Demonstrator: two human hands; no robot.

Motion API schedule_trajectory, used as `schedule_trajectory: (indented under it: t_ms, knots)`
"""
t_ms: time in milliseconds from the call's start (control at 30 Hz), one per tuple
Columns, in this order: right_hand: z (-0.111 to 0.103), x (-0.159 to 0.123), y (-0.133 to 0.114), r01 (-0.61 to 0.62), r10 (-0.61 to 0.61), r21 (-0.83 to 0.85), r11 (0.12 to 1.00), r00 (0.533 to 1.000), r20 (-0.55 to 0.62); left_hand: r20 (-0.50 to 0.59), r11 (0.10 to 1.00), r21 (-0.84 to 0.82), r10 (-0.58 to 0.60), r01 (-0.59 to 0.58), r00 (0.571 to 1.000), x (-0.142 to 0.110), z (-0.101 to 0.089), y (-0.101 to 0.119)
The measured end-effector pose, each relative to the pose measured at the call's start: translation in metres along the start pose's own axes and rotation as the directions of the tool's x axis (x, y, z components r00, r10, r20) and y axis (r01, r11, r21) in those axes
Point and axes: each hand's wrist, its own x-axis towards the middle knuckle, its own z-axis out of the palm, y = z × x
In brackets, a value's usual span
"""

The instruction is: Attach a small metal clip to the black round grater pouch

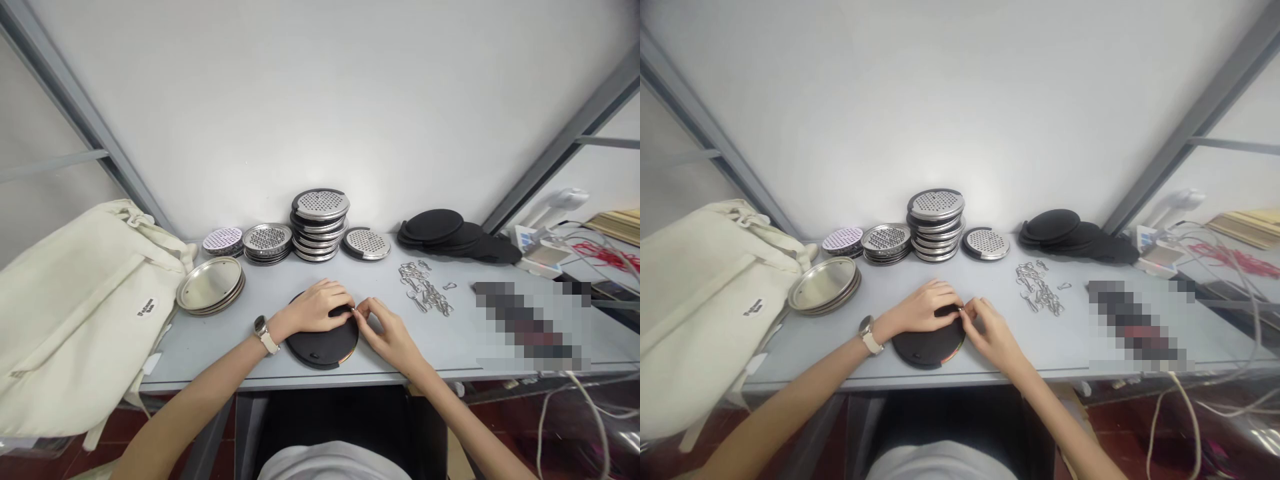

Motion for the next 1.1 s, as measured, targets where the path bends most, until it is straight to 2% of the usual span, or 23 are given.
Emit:
schedule_trajectory:
  t_ms: [533,833,1100]
  knots:
    - [-0.0019,-0.0014,0.0023,-0.054,0.053,-0.096,0.994,0.998,-0.012,0.021,0.996,0.073,0.049,-0.05,0.999,-0.0008,-0.0019,-0.0028]
    - [0.0007,0.0012,0.0003,-0.056,0.056,-0.076,0.996,0.998,0.005,0.03,0.994,0.027,0.106,-0.107,0.994,-0.0015,-0.0067,0.0026]
    - [0.0008,0.0007,0.003,-0.015,0.019,-0.12,0.993,0.999,0.031,0.015,0.998,0.052,0.031,-0.032,0.999,-0.0013,-0.002,-0.003]
